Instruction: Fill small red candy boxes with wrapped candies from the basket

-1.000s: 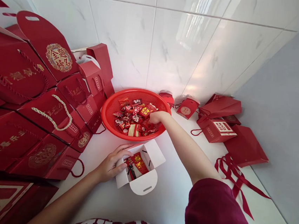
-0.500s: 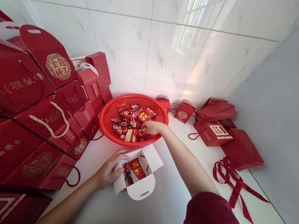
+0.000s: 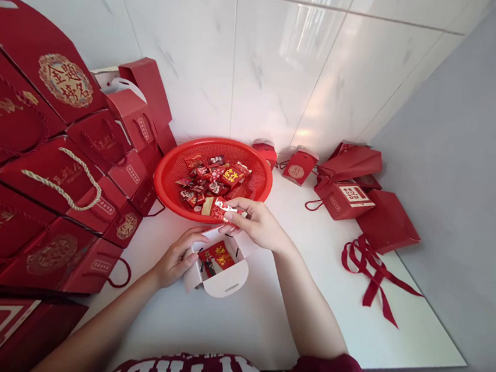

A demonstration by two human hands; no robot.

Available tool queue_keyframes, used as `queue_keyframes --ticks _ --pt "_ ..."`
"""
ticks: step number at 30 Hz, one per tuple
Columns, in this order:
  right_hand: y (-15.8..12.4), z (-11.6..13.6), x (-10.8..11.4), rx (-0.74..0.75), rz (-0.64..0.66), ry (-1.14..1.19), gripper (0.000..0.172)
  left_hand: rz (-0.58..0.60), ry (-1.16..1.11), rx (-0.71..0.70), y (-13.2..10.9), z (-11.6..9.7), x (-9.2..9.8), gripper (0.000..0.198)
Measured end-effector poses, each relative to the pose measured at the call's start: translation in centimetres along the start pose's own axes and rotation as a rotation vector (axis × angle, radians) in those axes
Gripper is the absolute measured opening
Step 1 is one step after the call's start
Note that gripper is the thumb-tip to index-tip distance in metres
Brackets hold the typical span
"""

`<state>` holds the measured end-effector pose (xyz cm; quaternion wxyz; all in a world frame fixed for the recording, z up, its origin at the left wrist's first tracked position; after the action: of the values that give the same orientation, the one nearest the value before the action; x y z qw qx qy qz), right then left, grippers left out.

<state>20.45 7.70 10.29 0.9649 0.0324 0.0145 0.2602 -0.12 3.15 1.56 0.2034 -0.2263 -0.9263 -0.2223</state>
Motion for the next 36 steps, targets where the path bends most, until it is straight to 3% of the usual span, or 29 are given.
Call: queue_keyframes --ticks 3,6,9,12,15,18,21,25,30,34,36 --pt "-1.2 -0.1 0.5 0.013 -0.118 -0.083 0.032 0.012 0.005 -0.009 0.0 -0.3 -0.1 0.036" --pt "-2.5 1.0 0.7 0.122 -0.166 -0.287 0.024 0.028 0.015 -0.02 -0.1 -0.7 -0.4 0.036" --pt "-3.5 2.2 -0.5 0.188 -0.029 -0.56 0.012 0.031 0.017 -0.034 -0.1 -0.9 -0.5 0.037" --pt "-3.8 2.2 -2.5 0.228 0.155 -0.786 0.025 0.04 0.028 -0.037 -0.1 -1.0 -0.6 0.037" --pt "-3.5 1.6 -3.5 0.247 0.152 -1.049 0.025 0.035 0.048 -0.035 -0.2 -1.1 -0.4 0.037" --pt "-3.3 0.9 -3.7 0.157 0.181 -1.218 0.019 0.038 0.082 -0.038 -0.4 -1.2 -0.2 0.036" --pt "-3.7 0.9 -3.5 0.113 0.224 -1.22 0.016 0.045 0.104 -0.032 -0.5 -1.2 -0.2 0.036" --pt "-4.1 1.4 -2.9 0.099 0.169 -1.186 0.016 0.05 0.104 -0.018 -0.5 -1.0 -0.2 0.037" --pt "-3.9 2.4 -2.9 0.21 0.158 -1.009 0.017 0.046 0.097 -0.012 -0.6 -1.0 -0.3 0.038" --pt "-0.7 3.0 -1.6 0.28 0.076 -0.792 0.02 0.05 0.1 0.003 -0.6 -1.0 -0.1 0.037" --pt "2.3 2.1 -1.3 0.183 0.166 -0.722 0.029 0.05 0.101 0.012 -0.7 -1.0 -0.1 0.037"
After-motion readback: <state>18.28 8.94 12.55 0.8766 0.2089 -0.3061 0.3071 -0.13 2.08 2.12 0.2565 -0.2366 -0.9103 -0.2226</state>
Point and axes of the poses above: each hand's wrist, its own y-axis towards the middle knuckle, its own x-axis out of the back of the hand, z = x × y, the point moved 5 cm from there along y, towards the middle knuckle
